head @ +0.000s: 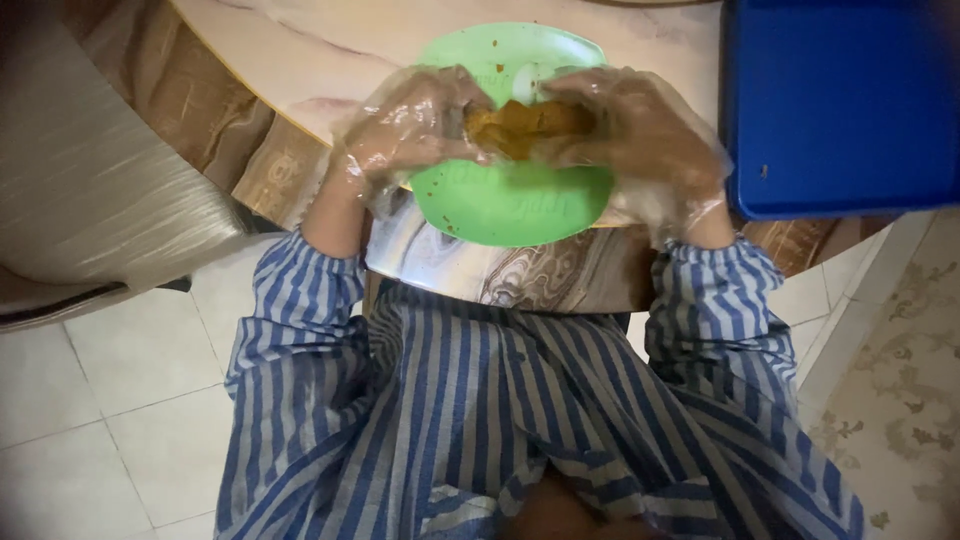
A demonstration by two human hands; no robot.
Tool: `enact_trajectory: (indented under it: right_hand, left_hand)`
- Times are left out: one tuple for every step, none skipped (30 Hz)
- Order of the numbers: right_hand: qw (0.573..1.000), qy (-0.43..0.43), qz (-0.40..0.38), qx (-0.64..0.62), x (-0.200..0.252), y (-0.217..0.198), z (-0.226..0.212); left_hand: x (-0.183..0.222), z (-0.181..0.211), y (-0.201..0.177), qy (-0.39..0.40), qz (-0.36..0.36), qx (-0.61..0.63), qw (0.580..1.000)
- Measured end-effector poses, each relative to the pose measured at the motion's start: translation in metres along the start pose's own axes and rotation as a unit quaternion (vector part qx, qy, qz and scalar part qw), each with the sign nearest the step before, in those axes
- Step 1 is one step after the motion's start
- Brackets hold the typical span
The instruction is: A person wearing plastic gloves is kneading a small ball of dough on a green plate.
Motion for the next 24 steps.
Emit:
enact_trajectory:
  right_hand:
    - [0.999,0.018,-0.003,-0.035,0.003,-0.004,-0.002]
    - [0.997,0.036,-0.006,-0.070,0.005,-0.007,-0.004]
    - [0.997,0.036,-0.006,-0.071,0.004,0.004,0.015]
    - [0.998,-0.030,0.011,-0.053,0.001,0.015,0.031]
    - [0.994,-0.098,0.027,-0.035,-0.001,0.025,0.048]
    - [0.994,-0.098,0.027,-0.035,-0.002,0.032,0.055]
    - [0.992,-0.110,0.055,-0.035,-0.002,0.038,0.062]
    - [0.988,-0.123,0.083,-0.034,-0.002,0.044,0.069]
    - [0.989,-0.122,0.081,-0.035,-0.001,0.041,0.060]
    - [0.995,-0.066,0.066,-0.034,-0.001,0.038,0.052]
    - [0.998,-0.010,0.050,-0.032,-0.002,0.034,0.046]
    - [0.998,-0.009,0.051,-0.031,-0.002,0.043,0.055]
    - [0.997,-0.015,0.072,-0.023,-0.004,0.050,0.064]
    - [0.995,-0.021,0.093,-0.016,-0.005,0.058,0.073]
    - [0.995,-0.022,0.092,-0.016,-0.004,0.054,0.066]
    - [0.994,-0.016,0.099,-0.038,-0.003,0.050,0.059]
    - [0.992,-0.009,0.106,-0.060,-0.002,0.046,0.051]
    - [0.993,-0.010,0.106,-0.060,-0.002,0.043,0.049]
    - [0.993,-0.027,0.104,-0.058,-0.001,0.040,0.047]
    - [0.992,-0.044,0.101,-0.056,0.000,0.038,0.045]
    - [0.992,-0.044,0.102,-0.056,0.000,0.043,0.052]
    - [0.985,-0.104,0.130,-0.052,0.001,0.047,0.056]
    - [0.972,-0.166,0.158,-0.047,0.001,0.051,0.060]
    - [0.972,-0.167,0.161,-0.046,0.004,0.038,0.059]
  left_hand:
    - [0.001,0.000,-0.001,-0.015,-0.015,-0.024,0.999]
    - [0.002,0.000,-0.003,-0.030,-0.029,-0.048,0.998]
    - [0.003,-0.002,-0.001,-0.030,-0.030,-0.048,0.998]
    - [0.003,-0.004,0.001,-0.026,-0.023,-0.029,0.999]
    - [0.004,-0.006,0.002,-0.021,-0.016,-0.011,1.000]
    - [0.003,-0.006,0.002,-0.021,-0.016,-0.011,1.000]
    - [0.002,-0.005,0.002,0.012,-0.006,0.000,1.000]
    - [0.001,-0.003,0.003,0.045,0.005,0.011,0.999]
    - [0.001,-0.006,0.006,0.044,0.005,0.013,0.999]
    - [0.002,-0.010,0.010,0.032,0.007,-0.002,0.999]
    - [0.001,-0.014,0.013,0.023,0.009,-0.018,1.000]
    - [0.000,-0.015,0.014,0.024,0.009,-0.017,1.000]
    - [0.000,-0.014,0.015,0.040,0.021,-0.009,0.999]
    - [-0.001,-0.014,0.015,0.057,0.033,-0.001,0.998]
    - [-0.002,-0.010,0.013,0.056,0.034,-0.002,0.998]
    - [-0.002,-0.005,0.011,0.075,0.047,-0.005,0.996]
    - [-0.003,0.000,0.008,0.095,0.059,-0.009,0.994]
    - [0.001,-0.003,0.009,0.095,0.060,-0.009,0.994]
    - [0.006,-0.009,0.011,-0.003,0.054,0.176,0.983]
    - [0.011,-0.015,0.015,-0.101,0.044,0.355,0.928]
    - [0.012,-0.019,0.015,-0.101,0.044,0.355,0.929]
    - [0.014,-0.025,0.017,-0.104,0.010,0.121,0.987]
    - [0.015,-0.031,0.018,-0.099,-0.024,-0.121,0.987]
    - [0.009,-0.022,0.015,-0.097,-0.023,-0.122,0.987]
Point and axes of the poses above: each hand's wrist, its own x-axis away from the middle knuckle, its own y-axis out of the palm, z = x × y, the point moved 2 cm from there along -x, towards the middle knuckle, and after that the axes turned 11 degrees about z, right-handed, at the moved point
